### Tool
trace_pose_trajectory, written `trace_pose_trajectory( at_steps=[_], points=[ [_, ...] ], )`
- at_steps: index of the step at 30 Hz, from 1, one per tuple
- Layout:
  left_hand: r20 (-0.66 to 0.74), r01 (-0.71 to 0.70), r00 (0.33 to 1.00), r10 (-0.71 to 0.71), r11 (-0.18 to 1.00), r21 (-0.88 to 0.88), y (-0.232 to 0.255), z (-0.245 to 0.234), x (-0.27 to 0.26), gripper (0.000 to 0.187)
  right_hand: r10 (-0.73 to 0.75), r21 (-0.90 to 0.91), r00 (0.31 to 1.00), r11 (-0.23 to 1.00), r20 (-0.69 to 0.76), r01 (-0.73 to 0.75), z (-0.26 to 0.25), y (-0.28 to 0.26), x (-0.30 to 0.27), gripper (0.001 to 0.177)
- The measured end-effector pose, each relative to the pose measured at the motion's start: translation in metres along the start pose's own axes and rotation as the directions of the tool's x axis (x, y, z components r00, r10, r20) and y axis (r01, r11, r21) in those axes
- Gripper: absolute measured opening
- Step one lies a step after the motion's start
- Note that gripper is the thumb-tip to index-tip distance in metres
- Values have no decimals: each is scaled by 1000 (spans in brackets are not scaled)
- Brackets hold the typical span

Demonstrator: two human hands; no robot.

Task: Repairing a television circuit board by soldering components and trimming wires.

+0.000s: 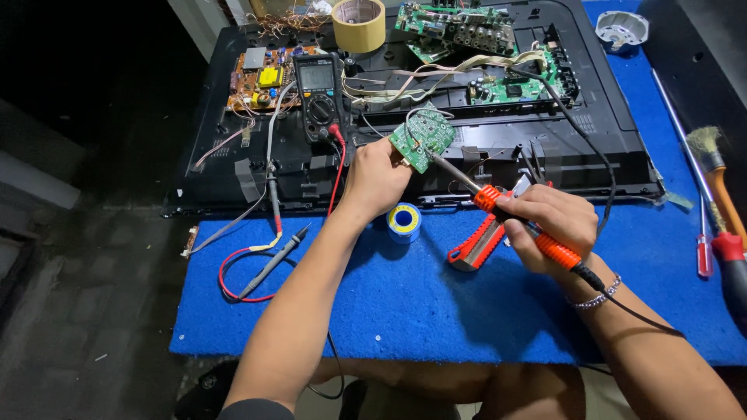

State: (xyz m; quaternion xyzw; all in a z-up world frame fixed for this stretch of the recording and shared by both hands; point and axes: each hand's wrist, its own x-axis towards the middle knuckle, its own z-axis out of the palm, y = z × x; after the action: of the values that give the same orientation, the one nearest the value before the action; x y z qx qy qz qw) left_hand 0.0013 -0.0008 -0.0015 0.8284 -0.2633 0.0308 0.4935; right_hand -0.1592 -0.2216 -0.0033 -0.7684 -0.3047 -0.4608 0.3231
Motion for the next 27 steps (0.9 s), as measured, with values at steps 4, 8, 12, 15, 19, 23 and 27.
trace_pose_trajectory(
  at_steps=[4, 8, 12, 15, 19, 23, 27],
  points=[
    [4, -4, 1000, 4, 1000, 8, -1, 1, 0, 18, 23, -12, 1000, 1000, -2, -23, -2, -1, -2, 25],
    [7, 6, 1000, -6, 1000, -8, -2, 1, 0, 17, 26, -5, 1000, 1000, 2, -26, -3, -2, 0, 26],
    [1, 9, 1000, -9, 1000, -7, -4, 3, 1, 15, 34, -6, 999, 999, 0, -34, -3, 0, -1, 27],
    [14, 12, 1000, -12, 1000, -13, 4, -1, -2, 17, 47, 5, 999, 999, -1, -47, -3, -3, 1, 26],
    [30, -10, 1000, 9, 1000, 21, 6, -8, -2, 18, 51, 12, 999, 999, -13, -51, -2, -4, 3, 26],
    [86, 20, 996, -39, 978, 209, 17, -31, -4, 19, 94, 17, 993, 996, -64, -93, -4, -7, 1, 23],
    [30, 152, 985, -169, 939, 309, 11, -48, 0, 21, 189, 134, 963, 977, -191, -165, -18, 3, 0, 20]
  ],
)
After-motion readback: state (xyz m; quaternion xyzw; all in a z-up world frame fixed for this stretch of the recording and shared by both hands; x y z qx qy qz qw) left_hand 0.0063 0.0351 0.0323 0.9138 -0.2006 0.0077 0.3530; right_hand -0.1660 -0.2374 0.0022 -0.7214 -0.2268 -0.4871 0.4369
